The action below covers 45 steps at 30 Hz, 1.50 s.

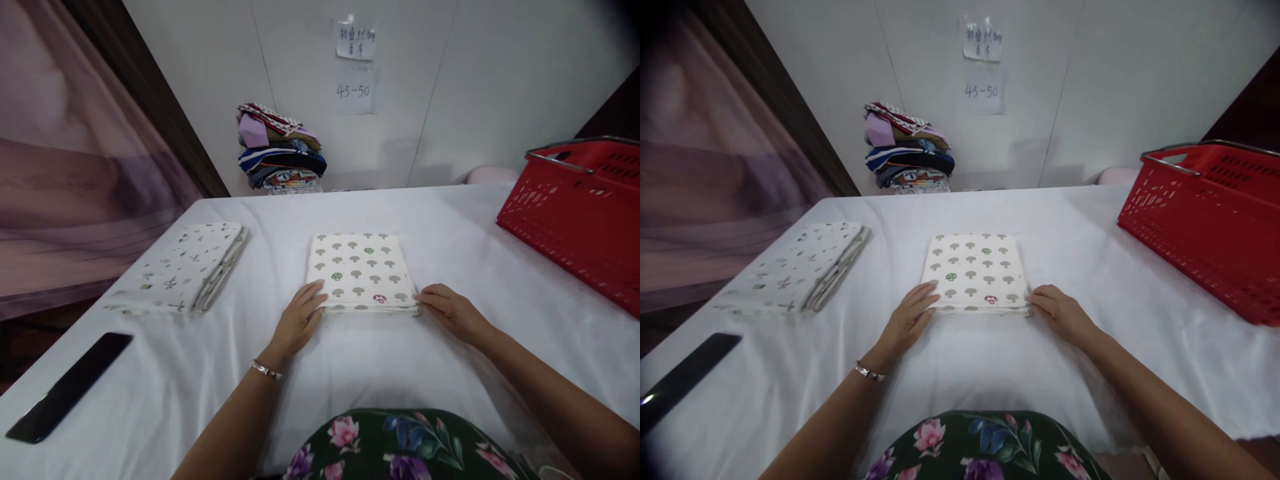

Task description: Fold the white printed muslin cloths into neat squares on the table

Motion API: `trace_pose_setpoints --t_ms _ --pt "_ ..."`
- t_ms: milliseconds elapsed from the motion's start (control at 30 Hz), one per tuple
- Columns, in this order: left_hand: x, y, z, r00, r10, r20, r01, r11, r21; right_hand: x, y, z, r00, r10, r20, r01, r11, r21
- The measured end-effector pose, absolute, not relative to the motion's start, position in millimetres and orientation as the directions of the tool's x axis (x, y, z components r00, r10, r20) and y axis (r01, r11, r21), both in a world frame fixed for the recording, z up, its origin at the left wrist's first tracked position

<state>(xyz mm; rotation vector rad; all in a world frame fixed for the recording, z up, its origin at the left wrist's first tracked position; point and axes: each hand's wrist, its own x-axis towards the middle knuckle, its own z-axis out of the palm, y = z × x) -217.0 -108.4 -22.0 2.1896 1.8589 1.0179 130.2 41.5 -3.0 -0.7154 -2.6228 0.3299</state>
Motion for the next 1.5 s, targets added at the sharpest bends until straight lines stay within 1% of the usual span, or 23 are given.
trace_pose_setpoints --t_ms 100,167,333,533,767,933,1033,1133,1200,1300,1367,1500 --pt "-217 -109 -21 0.027 0.91 0.414 0.851 -0.238 0.468 129 39 0 -0.765 0.544 0.345 0.434 0.831 -0.349" --pt "-217 -109 -21 0.023 0.911 0.412 0.851 -0.234 0.469 129 37 1 -0.774 0.541 0.329 0.438 0.833 -0.339" --pt "-217 -109 -22 0.033 0.912 0.409 0.852 -0.24 0.465 130 32 -2 -0.828 0.504 0.247 0.438 0.856 -0.275" --pt "-219 -109 -23 0.043 0.914 0.403 0.852 -0.244 0.463 125 29 -4 -0.81 0.514 0.283 0.479 0.857 -0.188" --pt "-218 -110 -21 0.052 0.914 0.401 0.855 -0.249 0.456 121 31 -4 -0.819 0.491 0.298 0.456 0.871 -0.181" --pt "-218 -110 -21 0.064 0.915 0.398 0.865 -0.25 0.435 123 30 -7 -0.805 0.516 0.293 0.471 0.856 -0.214" --pt "-219 -111 -21 0.083 0.908 0.41 0.868 -0.268 0.419 122 27 -3 -0.801 0.516 0.305 0.471 0.856 -0.212" --pt "-216 -112 -18 0.101 0.905 0.414 0.885 -0.272 0.379 117 21 3 -0.797 0.469 0.38 0.422 0.883 -0.205" --pt "-213 -113 -14 0.094 0.91 0.405 0.911 -0.242 0.332 109 16 4 -0.801 0.42 0.426 0.377 0.907 -0.186" --pt "-208 -112 -13 0.08 0.926 0.368 0.942 -0.191 0.277 95 12 -3 -0.833 0.349 0.43 0.314 0.937 -0.152" --pt "-207 -111 -15 0.083 0.937 0.339 0.942 -0.184 0.279 87 12 -14 -0.851 0.326 0.411 0.295 0.945 -0.14" --pt "-210 -110 -23 0.111 0.941 0.321 0.92 -0.219 0.325 82 17 -35 -0.848 0.331 0.413 0.319 0.942 -0.101"
